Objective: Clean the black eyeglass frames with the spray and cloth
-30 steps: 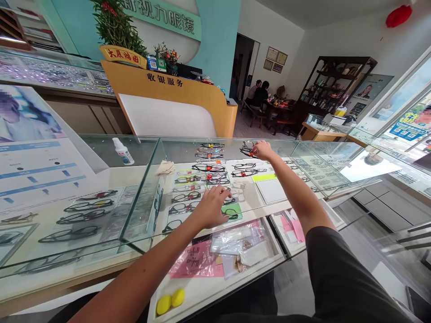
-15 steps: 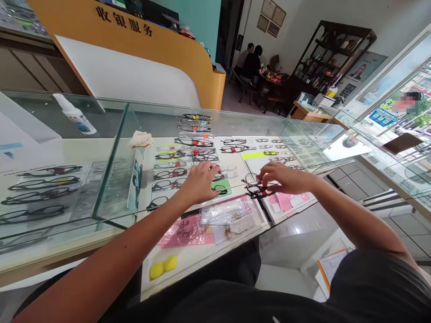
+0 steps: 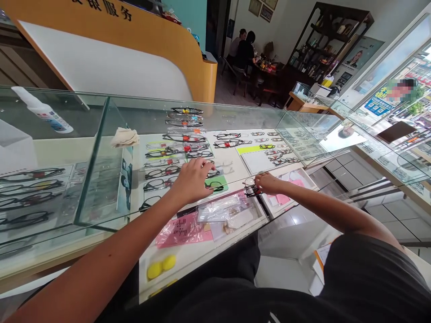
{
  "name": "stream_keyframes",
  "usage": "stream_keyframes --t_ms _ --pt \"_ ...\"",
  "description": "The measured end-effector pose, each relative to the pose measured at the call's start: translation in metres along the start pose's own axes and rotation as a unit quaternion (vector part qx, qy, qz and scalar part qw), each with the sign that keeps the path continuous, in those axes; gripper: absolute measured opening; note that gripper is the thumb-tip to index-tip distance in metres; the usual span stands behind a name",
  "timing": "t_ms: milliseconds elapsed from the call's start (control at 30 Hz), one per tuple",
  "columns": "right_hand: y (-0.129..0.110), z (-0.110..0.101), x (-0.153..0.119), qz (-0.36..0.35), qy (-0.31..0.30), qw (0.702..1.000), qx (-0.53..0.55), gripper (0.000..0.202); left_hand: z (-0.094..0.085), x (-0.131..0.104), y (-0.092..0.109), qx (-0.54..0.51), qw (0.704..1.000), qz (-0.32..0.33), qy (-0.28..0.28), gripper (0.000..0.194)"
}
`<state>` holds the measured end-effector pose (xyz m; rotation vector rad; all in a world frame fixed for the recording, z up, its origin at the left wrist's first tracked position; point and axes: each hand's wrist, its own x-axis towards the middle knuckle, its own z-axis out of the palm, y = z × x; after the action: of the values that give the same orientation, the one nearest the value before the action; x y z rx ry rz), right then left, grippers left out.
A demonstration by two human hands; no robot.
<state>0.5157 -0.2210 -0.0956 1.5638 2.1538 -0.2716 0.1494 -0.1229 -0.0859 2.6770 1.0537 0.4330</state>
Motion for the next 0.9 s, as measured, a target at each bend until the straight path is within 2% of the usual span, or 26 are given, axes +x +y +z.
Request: stream_keyframes --t_ms 200,333,500,700,900 --pt "0.062 0.023 0.037 0.091 0.078 0.992 -0.039 0.034 0.002 0.0 -0.003 0.005 1.0 0.004 -0.002 0.061" --pt "0.094 0.031 0.061 0.119 0.113 0.985 -0.047 0.035 0.001 0.001 -0.005 -0.001 1.0 0.002 -0.004 0.06" --pt "0.119 0.037 0.092 0.134 0.144 0.979 -0.051 0.036 -0.003 0.001 -0.003 -0.02 1.0 -0.008 -0.019 0.055" --pt "0.145 0.033 0.13 0.168 0.168 0.971 -0.04 0.042 -0.005 0.001 -0.002 -0.025 0.999 -0.011 -0.022 0.056" --pt "0.166 0.035 0.154 0.18 0.174 0.968 -0.013 0.041 -0.004 -0.001 -0.003 -0.024 0.999 -0.015 -0.026 0.058"
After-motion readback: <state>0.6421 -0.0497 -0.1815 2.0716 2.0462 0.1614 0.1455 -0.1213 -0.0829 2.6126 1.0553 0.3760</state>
